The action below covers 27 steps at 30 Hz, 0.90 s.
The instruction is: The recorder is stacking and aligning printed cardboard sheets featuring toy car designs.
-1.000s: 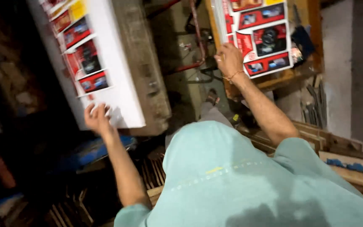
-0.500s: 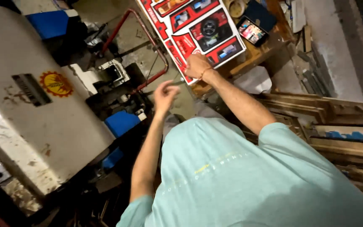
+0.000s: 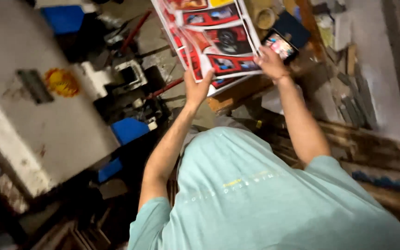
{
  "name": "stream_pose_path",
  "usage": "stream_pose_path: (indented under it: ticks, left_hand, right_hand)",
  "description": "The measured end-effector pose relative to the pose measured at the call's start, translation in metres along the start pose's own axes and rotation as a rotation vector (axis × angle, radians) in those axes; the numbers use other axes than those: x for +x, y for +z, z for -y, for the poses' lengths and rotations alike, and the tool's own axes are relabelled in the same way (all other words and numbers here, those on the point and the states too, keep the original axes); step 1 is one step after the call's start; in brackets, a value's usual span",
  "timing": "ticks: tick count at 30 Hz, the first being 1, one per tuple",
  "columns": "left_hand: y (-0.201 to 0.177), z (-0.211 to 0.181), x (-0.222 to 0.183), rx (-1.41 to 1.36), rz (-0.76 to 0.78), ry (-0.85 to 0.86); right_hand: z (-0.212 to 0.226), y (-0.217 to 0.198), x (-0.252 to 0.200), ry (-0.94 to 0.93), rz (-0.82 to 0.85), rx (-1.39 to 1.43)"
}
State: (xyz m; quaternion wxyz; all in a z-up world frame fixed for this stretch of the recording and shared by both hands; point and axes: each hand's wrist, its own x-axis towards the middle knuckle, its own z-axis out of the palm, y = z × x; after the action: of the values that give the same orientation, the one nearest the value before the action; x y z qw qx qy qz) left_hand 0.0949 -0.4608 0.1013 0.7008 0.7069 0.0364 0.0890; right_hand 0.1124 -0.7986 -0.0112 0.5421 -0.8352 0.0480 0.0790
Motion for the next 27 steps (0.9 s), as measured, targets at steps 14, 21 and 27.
stream_pose_path:
  ticks: [14, 21, 27]
  left_hand:
    - [-0.363, -0.027, -0.027, -0.172, -0.324, -0.054]
    - [-0.487, 0.147, -0.003, -0.146, -0.58, -0.381]
    - [-0.506, 0.234, 0.041, 0.148, -0.767, -0.648]
  right_hand:
    - [0.275, 0.27, 0.001, 0.267, 0.695, 0.786]
    - [0.202, 0.479, 0.058, 0.028, 0.385, 0.285]
    - [0.182, 0.525, 0.083, 0.001, 0.255, -0.114]
